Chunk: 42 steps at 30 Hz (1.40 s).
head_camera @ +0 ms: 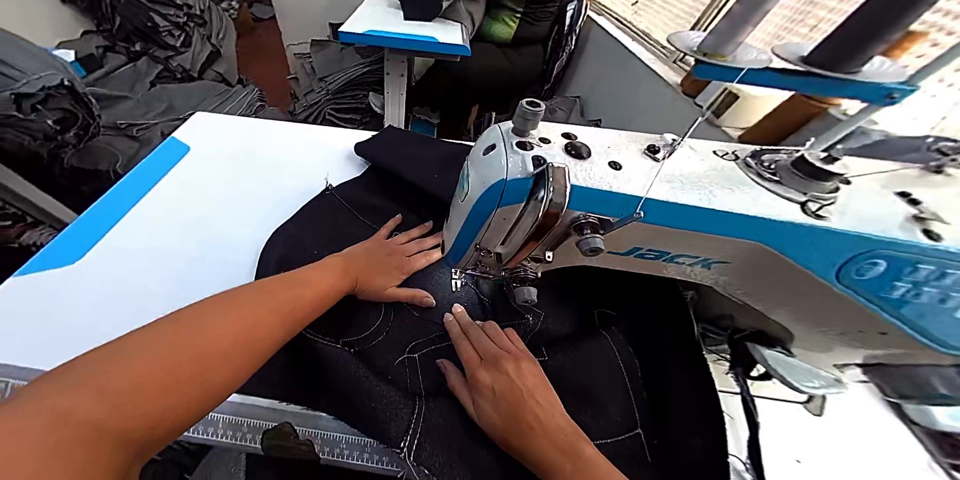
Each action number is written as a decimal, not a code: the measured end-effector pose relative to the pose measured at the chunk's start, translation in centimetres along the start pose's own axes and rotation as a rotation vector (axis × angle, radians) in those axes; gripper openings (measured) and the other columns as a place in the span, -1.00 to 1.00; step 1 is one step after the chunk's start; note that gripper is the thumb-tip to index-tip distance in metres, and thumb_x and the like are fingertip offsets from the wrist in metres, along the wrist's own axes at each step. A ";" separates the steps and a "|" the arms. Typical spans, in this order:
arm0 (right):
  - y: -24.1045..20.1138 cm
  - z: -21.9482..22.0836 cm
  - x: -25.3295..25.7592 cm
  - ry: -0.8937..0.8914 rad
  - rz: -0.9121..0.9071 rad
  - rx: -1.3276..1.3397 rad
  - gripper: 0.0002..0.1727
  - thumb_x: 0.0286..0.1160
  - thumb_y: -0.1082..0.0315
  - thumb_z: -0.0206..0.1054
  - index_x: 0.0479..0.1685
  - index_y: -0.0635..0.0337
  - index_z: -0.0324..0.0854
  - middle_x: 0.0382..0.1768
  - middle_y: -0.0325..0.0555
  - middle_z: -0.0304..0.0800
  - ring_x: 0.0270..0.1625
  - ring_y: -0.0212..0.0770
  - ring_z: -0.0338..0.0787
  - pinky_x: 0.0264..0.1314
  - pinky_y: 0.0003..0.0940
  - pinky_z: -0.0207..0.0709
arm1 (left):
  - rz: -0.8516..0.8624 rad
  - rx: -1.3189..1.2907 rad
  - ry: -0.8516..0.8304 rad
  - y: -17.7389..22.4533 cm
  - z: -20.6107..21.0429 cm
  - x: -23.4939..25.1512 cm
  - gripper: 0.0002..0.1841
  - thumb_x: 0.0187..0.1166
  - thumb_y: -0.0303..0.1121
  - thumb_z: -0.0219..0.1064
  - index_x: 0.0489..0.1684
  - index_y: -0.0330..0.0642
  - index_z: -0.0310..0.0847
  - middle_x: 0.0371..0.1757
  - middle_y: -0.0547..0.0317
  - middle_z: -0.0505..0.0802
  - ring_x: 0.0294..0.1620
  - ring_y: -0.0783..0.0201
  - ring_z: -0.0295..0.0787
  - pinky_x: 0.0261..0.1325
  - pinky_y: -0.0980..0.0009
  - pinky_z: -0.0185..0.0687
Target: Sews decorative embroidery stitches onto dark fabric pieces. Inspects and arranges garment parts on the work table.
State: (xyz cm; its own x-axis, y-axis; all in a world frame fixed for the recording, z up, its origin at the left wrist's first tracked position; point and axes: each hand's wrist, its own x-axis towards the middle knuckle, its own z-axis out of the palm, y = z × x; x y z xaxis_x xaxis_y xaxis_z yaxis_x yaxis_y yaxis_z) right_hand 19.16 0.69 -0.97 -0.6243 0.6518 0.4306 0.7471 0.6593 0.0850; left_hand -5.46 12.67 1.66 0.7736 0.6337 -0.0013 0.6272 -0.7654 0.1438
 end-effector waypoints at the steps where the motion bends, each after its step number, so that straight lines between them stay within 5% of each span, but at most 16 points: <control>1: 0.2 0.1 0.0 -0.001 -0.005 0.011 -0.36 0.73 -0.07 -0.03 0.29 0.24 0.77 0.33 -0.05 0.83 0.06 -0.06 0.87 0.01 -0.22 0.65 | -0.008 0.002 0.002 0.0 0.1 0.0 -0.03 0.61 0.45 -0.15 0.81 -0.17 0.22 0.88 -0.03 0.23 0.93 -0.11 -0.12 0.76 -0.48 -0.43; 6: 1.4 0.4 0.3 -0.007 -0.041 0.043 -0.39 0.73 -0.05 -0.02 0.30 0.21 0.76 0.34 -0.07 0.82 0.05 -0.06 0.85 0.01 -0.21 0.64 | -0.066 -0.016 -0.012 0.2 -0.1 0.1 -0.06 0.63 0.42 -0.09 0.85 -0.12 0.14 0.92 0.06 0.14 0.95 -0.08 -0.21 0.77 -0.44 -0.48; 11: 2.4 0.7 0.7 0.008 -0.058 0.098 -0.44 0.68 -0.03 0.05 0.29 0.13 0.79 -0.03 -0.03 0.81 -0.03 -0.01 0.79 -0.06 -0.19 0.64 | -0.116 -0.004 -0.008 0.3 0.0 0.0 -0.07 0.65 0.42 -0.12 0.89 -0.08 0.06 0.92 0.05 0.10 0.95 -0.08 -0.24 0.78 -0.44 -0.47; 14: 3.0 0.8 1.0 0.009 -0.065 0.115 -0.46 0.68 -0.02 0.06 0.30 0.09 0.79 -0.08 -0.02 0.78 -0.05 0.00 0.77 -0.07 -0.18 0.62 | -0.161 -0.003 -0.024 0.5 -0.1 -0.1 -0.07 0.66 0.40 -0.11 0.92 -0.04 -0.04 0.94 0.07 0.05 0.96 -0.05 -0.31 0.79 -0.42 -0.52; 27: 10.6 2.1 2.6 -0.006 -0.372 0.233 -0.51 0.69 0.06 0.02 0.43 -0.18 0.73 0.08 -0.08 0.83 0.05 -0.07 0.81 0.06 -0.14 0.67 | -0.520 -0.068 0.059 4.3 1.0 -1.2 0.00 0.61 0.48 -0.12 0.94 -0.03 -0.12 0.95 0.11 0.01 0.96 -0.06 -0.32 0.77 -0.45 -0.57; 31: 7.6 -1.8 2.2 -0.161 -0.215 0.235 -0.60 0.65 0.18 0.20 0.35 0.01 0.76 0.14 0.11 0.82 0.15 0.14 0.84 0.17 0.08 0.71 | -0.563 -0.105 -0.055 4.8 -0.6 -0.9 0.03 0.58 0.49 -0.07 0.95 -0.01 -0.18 0.96 0.11 -0.05 0.96 -0.10 -0.39 0.69 -0.56 -0.66; 34: 0.8 -6.5 2.5 -0.243 0.027 0.283 -0.57 0.60 0.15 0.30 0.30 0.20 0.75 0.20 0.13 0.83 0.24 0.17 0.83 0.25 0.12 0.70 | -0.353 0.009 -0.049 2.6 -2.7 -0.1 -0.15 0.67 0.36 -0.01 0.79 -0.10 0.29 0.86 0.03 0.29 0.92 -0.20 -0.13 0.71 -0.57 -0.51; 36: -3.5 -6.3 4.0 -0.239 0.179 0.300 -0.46 0.62 0.02 0.29 0.31 0.31 0.71 0.32 0.18 0.78 0.38 0.17 0.77 0.40 0.10 0.62 | 0.020 0.094 0.088 0.0 -2.8 1.0 -0.43 0.76 0.08 0.07 0.43 -0.18 0.67 0.64 0.02 0.62 0.83 -0.12 0.21 0.75 -0.46 -0.21; 38: -6.4 -3.7 5.7 -0.250 0.304 0.293 -0.32 0.65 -0.07 0.24 0.40 0.45 0.62 0.45 0.34 0.64 0.55 0.25 0.62 0.58 0.12 0.46 | 0.371 0.101 0.123 -1.8 -2.5 2.7 -0.52 0.75 -0.05 0.08 0.06 -0.26 0.81 0.29 -0.11 0.83 0.62 -0.16 0.53 0.75 -0.38 -0.01; 40: -8.0 -0.9 6.6 -0.274 0.347 0.215 -0.28 0.72 -0.05 0.15 0.46 0.52 0.54 0.49 0.41 0.59 0.59 0.29 0.57 0.65 0.11 0.36 | 0.517 0.070 0.068 -3.1 -1.3 3.3 -0.41 0.82 -0.02 -0.13 0.19 -0.29 0.77 0.28 -0.14 0.84 0.57 -0.16 0.58 0.76 -0.31 0.02; 42: -8.7 1.2 6.2 -0.164 0.290 0.029 -0.31 0.70 -0.02 0.12 0.39 0.53 0.61 0.39 0.38 0.70 0.47 0.26 0.71 0.53 0.04 0.51 | 0.510 0.012 0.067 -3.9 -0.1 3.1 -0.31 0.83 0.08 -0.23 0.38 -0.27 0.68 0.47 -0.13 0.74 0.70 -0.11 0.44 0.78 -0.31 -0.05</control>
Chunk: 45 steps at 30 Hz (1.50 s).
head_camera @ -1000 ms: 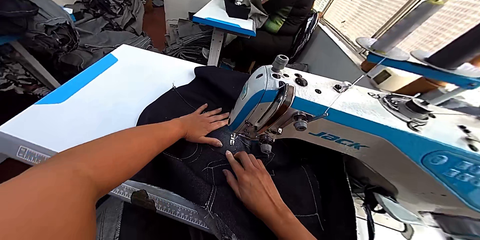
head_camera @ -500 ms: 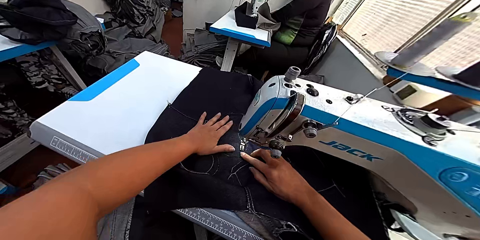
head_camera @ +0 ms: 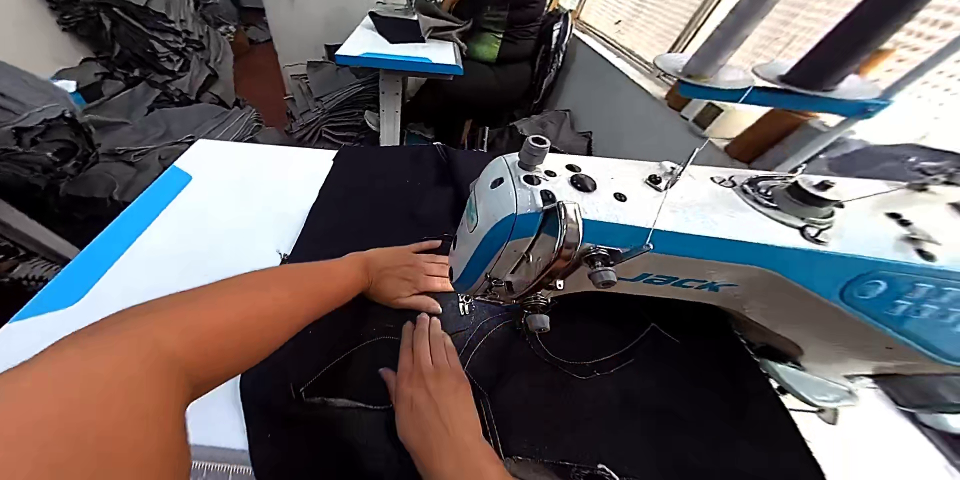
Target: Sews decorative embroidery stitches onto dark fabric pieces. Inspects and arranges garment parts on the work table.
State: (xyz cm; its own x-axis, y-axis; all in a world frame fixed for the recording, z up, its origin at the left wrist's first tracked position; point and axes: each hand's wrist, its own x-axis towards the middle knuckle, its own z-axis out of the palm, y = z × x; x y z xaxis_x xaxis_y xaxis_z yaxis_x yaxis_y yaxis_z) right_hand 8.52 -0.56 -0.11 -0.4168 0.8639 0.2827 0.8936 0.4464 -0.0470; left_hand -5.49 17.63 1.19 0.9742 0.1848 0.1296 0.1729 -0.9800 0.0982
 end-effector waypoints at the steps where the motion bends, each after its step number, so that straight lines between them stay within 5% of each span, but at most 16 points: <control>1: 0.2 0.5 -0.2 0.050 -0.024 -0.037 -0.32 0.70 -0.02 0.09 0.37 0.51 0.63 0.37 0.34 0.73 0.44 0.22 0.74 0.48 -0.01 0.56 | -0.015 -0.016 0.015 0.0 0.2 -0.2 -0.30 0.82 0.11 -0.23 0.38 -0.26 0.67 0.50 -0.11 0.72 0.72 -0.09 0.41 0.78 -0.32 -0.06; 11: 5.2 0.7 -2.3 0.139 -0.256 0.083 -0.41 0.71 0.04 0.02 0.38 0.35 0.66 0.42 0.15 0.73 0.48 0.06 0.73 0.52 -0.14 0.56 | -0.427 0.022 0.009 5.0 0.6 -1.0 -0.29 0.82 0.17 -0.24 0.63 -0.14 0.49 0.75 0.02 0.48 0.87 0.03 0.15 0.83 -0.28 -0.21; 16: 10.2 0.8 -2.2 0.109 -0.460 0.258 -0.51 0.69 0.16 0.06 0.41 0.23 0.65 0.45 0.03 0.72 0.57 -0.04 0.65 0.60 -0.18 0.51 | -0.697 0.034 0.035 8.4 0.9 -0.6 -0.29 0.82 0.18 -0.23 0.83 -0.05 0.21 0.88 0.15 0.26 0.92 0.08 -0.05 0.85 -0.26 -0.31; 24: 18.0 0.1 1.5 0.007 -0.812 0.383 -0.57 0.52 0.32 0.12 0.29 0.05 0.76 0.45 -0.20 0.74 0.57 -0.23 0.64 0.56 -0.28 0.53 | -1.088 0.044 -0.019 14.9 2.3 0.5 -0.13 0.75 0.33 -0.33 0.94 -0.07 -0.15 0.94 -0.03 -0.02 0.96 -0.04 -0.34 0.81 -0.36 -0.52; 26: 17.8 -1.5 1.7 -0.068 -0.754 0.356 -0.60 0.52 0.34 0.16 0.25 0.02 0.79 0.41 -0.25 0.78 0.51 -0.24 0.70 0.50 -0.24 0.59 | -1.073 -0.033 -0.092 15.1 1.3 0.1 -0.13 0.74 0.35 -0.29 0.96 0.01 -0.20 0.95 -0.08 -0.09 0.96 -0.09 -0.43 0.80 -0.39 -0.59; 28: 16.0 -3.5 0.5 -0.039 -0.607 0.279 -0.67 0.52 0.33 0.21 0.12 0.02 0.83 0.17 -0.21 0.90 0.26 -0.18 0.87 0.25 -0.12 0.75 | -0.993 -0.073 -0.189 14.1 -0.7 -0.4 -0.16 0.73 0.35 -0.19 0.94 0.09 -0.10 0.93 -0.13 -0.01 0.94 -0.18 -0.30 0.78 -0.43 -0.43; 30: 11.9 -5.0 -1.5 -0.028 -0.385 0.266 -0.73 0.59 0.31 0.23 0.03 0.11 0.84 0.00 -0.07 0.93 0.11 -0.03 0.92 0.13 0.03 0.78 | -0.798 0.025 -0.174 12.0 -2.6 -1.1 -0.31 0.79 0.23 -0.10 0.76 0.03 0.35 0.75 -0.18 0.43 0.78 -0.21 0.25 0.69 -0.34 0.08; 32: 6.6 -5.2 -2.9 -0.034 -0.213 0.280 -0.67 0.63 0.20 0.24 0.09 0.18 0.80 0.09 0.03 0.91 0.22 0.04 0.89 0.25 0.04 0.73 | -0.410 0.141 -0.063 8.3 -3.2 -2.0 -0.49 0.81 0.01 0.03 0.45 -0.08 0.68 0.47 -0.04 0.75 0.55 -0.06 0.60 0.57 -0.11 0.41; 34: 1.9 -3.7 -3.3 -0.011 -0.121 0.303 -0.48 0.59 0.05 0.32 0.25 0.33 0.73 0.31 0.18 0.80 0.41 0.13 0.78 0.47 0.08 0.60 | -0.051 0.139 -0.031 4.9 -2.7 -2.5 -0.51 0.78 -0.05 0.07 0.53 -0.09 0.62 0.53 0.08 0.72 0.61 0.06 0.55 0.67 -0.03 0.31; 36: -0.7 -0.9 -3.4 0.089 -0.101 0.246 -0.29 0.57 -0.11 0.26 0.34 0.42 0.67 0.40 0.26 0.73 0.48 0.16 0.73 0.53 0.09 0.54 | 0.067 0.077 -0.061 3.5 -1.3 -3.0 -0.41 0.81 -0.02 -0.04 0.71 -0.14 0.39 0.73 0.06 0.52 0.79 0.07 0.32 0.80 -0.02 0.10; 39: -0.5 1.3 -4.2 0.206 -0.168 0.080 -0.19 0.66 -0.24 0.02 0.40 0.39 0.65 0.43 0.15 0.73 0.49 0.05 0.73 0.55 -0.08 0.52 | 0.007 -0.017 -0.043 3.7 0.4 -3.9 -0.34 0.83 0.06 -0.25 0.79 -0.11 0.27 0.82 0.13 0.38 0.88 0.16 0.11 0.89 -0.02 -0.11; 45: 3.7 0.8 -6.1 0.181 -0.329 0.175 -0.33 0.69 -0.11 0.07 0.43 0.31 0.62 0.48 0.06 0.70 0.56 -0.03 0.66 0.63 -0.22 0.44 | -0.233 0.044 -0.002 7.2 1.4 -4.2 -0.34 0.84 0.08 -0.23 0.83 -0.04 0.22 0.86 0.16 0.31 0.90 0.21 0.04 0.89 -0.02 -0.14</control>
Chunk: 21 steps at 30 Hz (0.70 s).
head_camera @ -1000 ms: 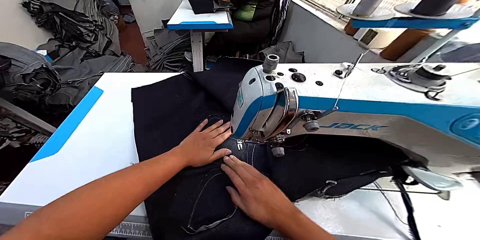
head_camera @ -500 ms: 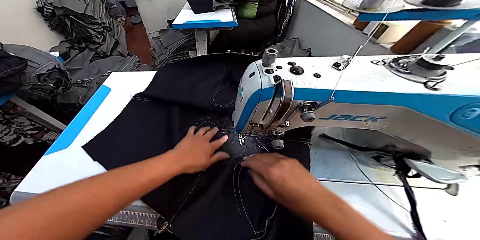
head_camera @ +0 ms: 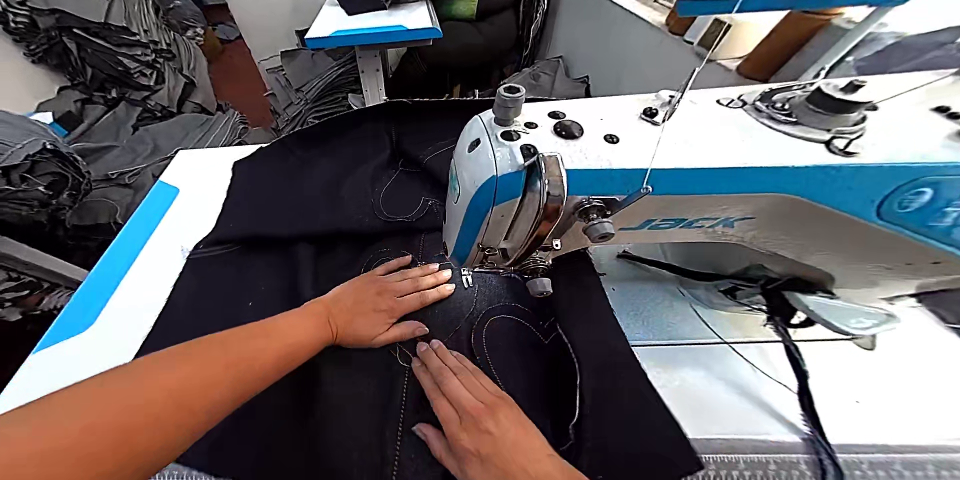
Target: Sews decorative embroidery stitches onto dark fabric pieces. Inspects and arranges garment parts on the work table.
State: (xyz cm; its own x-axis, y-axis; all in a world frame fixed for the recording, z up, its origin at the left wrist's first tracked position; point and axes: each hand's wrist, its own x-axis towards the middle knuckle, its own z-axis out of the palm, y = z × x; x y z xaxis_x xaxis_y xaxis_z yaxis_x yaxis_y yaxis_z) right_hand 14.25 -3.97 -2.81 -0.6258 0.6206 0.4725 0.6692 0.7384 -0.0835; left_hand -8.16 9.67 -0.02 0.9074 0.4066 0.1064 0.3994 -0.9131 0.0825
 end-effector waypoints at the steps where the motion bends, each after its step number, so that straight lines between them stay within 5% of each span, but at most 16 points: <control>1: 0.9 -0.4 -0.6 -0.008 -0.016 0.046 -0.38 0.69 -0.05 0.09 0.43 0.29 0.62 0.50 0.05 0.69 0.57 -0.04 0.65 0.65 -0.21 0.43 | -0.068 0.013 0.008 1.0 0.2 0.0 -0.34 0.83 0.07 -0.21 0.84 -0.05 0.21 0.86 0.16 0.29 0.91 0.20 0.02 0.89 -0.04 -0.14; 4: 4.1 -1.5 -1.8 -0.005 -0.036 0.166 -0.53 0.71 0.11 0.13 0.37 0.23 0.66 0.46 0.01 0.73 0.55 -0.05 0.68 0.63 -0.17 0.49 | -0.337 0.012 0.022 4.9 0.5 0.7 -0.30 0.83 0.12 -0.21 0.85 -0.10 0.17 0.88 0.13 0.24 0.92 0.17 -0.02 0.88 -0.10 -0.18; 9: 5.8 -3.0 -2.4 -0.008 0.054 0.148 -0.50 0.78 0.03 0.06 0.29 0.19 0.73 0.36 -0.03 0.81 0.47 -0.07 0.75 0.55 -0.19 0.57 | -0.647 0.006 0.021 8.3 0.9 2.7 -0.21 0.82 0.21 -0.32 0.90 -0.16 0.00 0.92 0.04 0.13 0.95 0.07 -0.17 0.86 -0.22 -0.32; 13: 3.9 -2.3 -3.5 0.023 0.122 0.084 -0.43 0.76 0.02 0.09 0.40 0.32 0.66 0.44 0.09 0.73 0.53 0.03 0.69 0.63 -0.12 0.47 | -0.688 -0.020 -0.007 8.6 0.6 3.1 -0.20 0.83 0.21 -0.33 0.91 -0.18 -0.06 0.93 0.01 0.07 0.96 0.03 -0.23 0.86 -0.23 -0.38; 21: 6.4 -3.0 -4.4 -0.006 0.040 0.132 -0.50 0.78 0.10 0.07 0.43 0.24 0.64 0.49 0.01 0.71 0.58 -0.05 0.65 0.69 -0.20 0.41 | -0.780 -0.020 -0.040 10.0 0.7 4.0 -0.18 0.81 0.23 -0.38 0.92 -0.17 -0.12 0.95 0.04 -0.01 0.97 0.09 -0.33 0.87 -0.22 -0.47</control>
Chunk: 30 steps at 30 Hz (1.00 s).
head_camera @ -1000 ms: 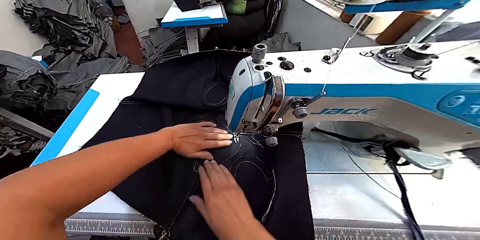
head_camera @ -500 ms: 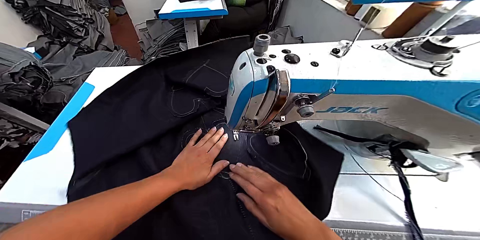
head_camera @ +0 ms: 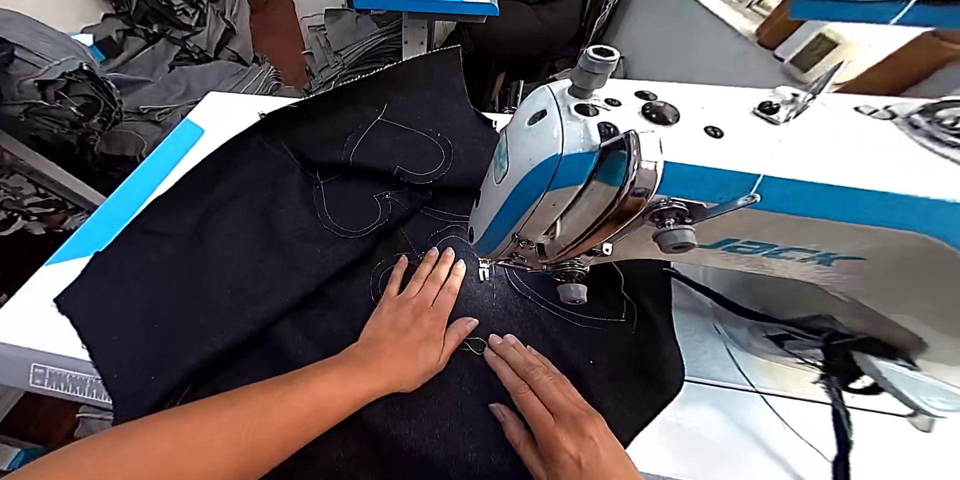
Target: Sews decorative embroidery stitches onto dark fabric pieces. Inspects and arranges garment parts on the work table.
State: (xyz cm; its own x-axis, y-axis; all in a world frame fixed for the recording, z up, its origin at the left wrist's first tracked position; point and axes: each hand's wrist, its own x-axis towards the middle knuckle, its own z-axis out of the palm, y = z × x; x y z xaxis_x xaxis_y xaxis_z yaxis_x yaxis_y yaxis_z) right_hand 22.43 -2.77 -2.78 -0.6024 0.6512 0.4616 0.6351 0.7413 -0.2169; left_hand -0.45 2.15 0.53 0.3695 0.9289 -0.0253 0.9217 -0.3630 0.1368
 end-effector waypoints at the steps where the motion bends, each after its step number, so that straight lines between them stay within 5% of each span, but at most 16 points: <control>1: 0.0 0.0 0.0 -0.002 -0.002 -0.003 -0.50 0.78 0.11 0.07 0.43 0.25 0.64 0.49 0.01 0.70 0.58 -0.05 0.65 0.70 -0.21 0.40 | -0.001 -0.001 -0.001 0.0 0.0 0.0 -0.18 0.81 0.23 -0.38 0.92 -0.18 -0.12 0.95 0.04 -0.01 0.97 0.09 -0.34 0.87 -0.22 -0.46; 19: 5.9 0.6 3.5 -0.011 -0.023 0.020 -0.46 0.81 0.04 -0.01 0.49 0.13 0.65 0.54 -0.16 0.67 0.64 -0.17 0.58 0.70 -0.25 0.40 | -0.029 -0.083 0.051 -1.6 -1.1 4.3 -0.30 0.87 0.09 -0.24 0.85 -0.20 0.11 0.90 -0.04 0.15 0.95 -0.01 -0.21 0.85 -0.26 -0.42; 30: 6.4 0.9 4.3 0.001 0.003 0.047 -0.48 0.80 0.05 0.02 0.47 0.13 0.67 0.55 -0.15 0.67 0.65 -0.17 0.56 0.66 -0.27 0.44 | 0.005 -0.103 0.031 -2.6 -1.4 5.6 -0.28 0.86 0.10 -0.23 0.88 -0.20 0.03 0.92 -0.04 0.07 0.96 0.00 -0.26 0.86 -0.22 -0.46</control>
State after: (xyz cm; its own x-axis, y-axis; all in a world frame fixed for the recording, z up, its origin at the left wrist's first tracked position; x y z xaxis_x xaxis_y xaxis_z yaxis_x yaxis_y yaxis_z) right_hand 23.52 4.92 -2.99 -0.6003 0.6529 0.4619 0.6130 0.7466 -0.2586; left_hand -0.94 8.42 1.38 0.3686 0.9296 0.0057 0.9024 -0.3593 0.2379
